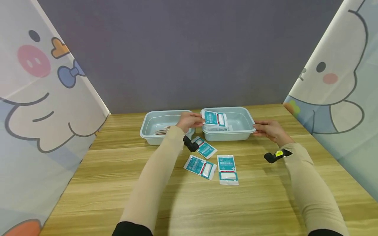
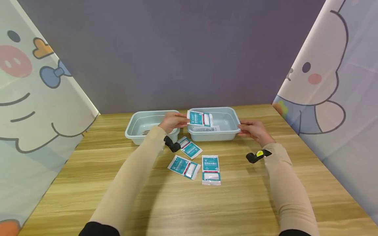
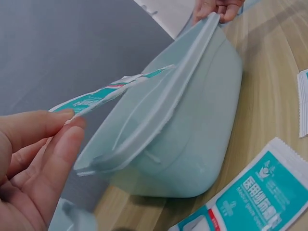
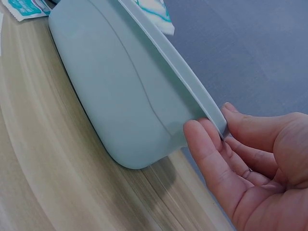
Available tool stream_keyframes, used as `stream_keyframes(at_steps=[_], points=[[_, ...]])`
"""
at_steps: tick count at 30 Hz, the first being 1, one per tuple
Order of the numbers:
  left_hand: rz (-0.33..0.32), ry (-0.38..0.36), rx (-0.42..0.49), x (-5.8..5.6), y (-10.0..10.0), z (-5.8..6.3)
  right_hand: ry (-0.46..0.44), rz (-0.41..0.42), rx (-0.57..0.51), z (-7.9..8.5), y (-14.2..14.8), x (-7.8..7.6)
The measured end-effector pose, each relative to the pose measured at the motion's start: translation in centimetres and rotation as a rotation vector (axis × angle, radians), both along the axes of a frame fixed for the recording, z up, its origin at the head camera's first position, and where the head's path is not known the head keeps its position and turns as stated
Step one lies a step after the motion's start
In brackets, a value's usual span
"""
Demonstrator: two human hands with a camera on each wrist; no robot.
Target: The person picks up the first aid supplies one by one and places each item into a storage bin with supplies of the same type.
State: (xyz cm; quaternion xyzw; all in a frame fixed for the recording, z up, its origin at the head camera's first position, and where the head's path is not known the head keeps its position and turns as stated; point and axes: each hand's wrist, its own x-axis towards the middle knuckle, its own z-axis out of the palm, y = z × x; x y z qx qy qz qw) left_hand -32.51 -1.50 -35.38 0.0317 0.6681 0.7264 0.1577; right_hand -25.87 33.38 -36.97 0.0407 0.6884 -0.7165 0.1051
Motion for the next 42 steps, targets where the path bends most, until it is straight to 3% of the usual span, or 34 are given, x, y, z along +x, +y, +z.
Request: stream_keyframes(at_steps=[8,19,28,34,42], points=[[-0.023,-0.021,-0.061,0.4,2.0,-0.1,-0.001,0.002,-0.025,0.1,-0.1,0.0],[-0.115,-0.027,-0.145,0.6,1.9,1.5,-0.004,0.011,-0.063,0.6,-0.4,0.0],[-0.113,-0.041,-0.083,0.3,0.9,2.1,-0.009,0.006,-0.104,0.4,-0.3,0.1],[-0.148,-0.023,-0.059,0.6,0.2,2.6,-0.006,0.008,-0.131,0.4,-0.1,0.2],[-0.184,0.006,0.004,1.3,-0.9,2.0,-0.007,0.009,-0.135,0.2,-0.1,0.2]])
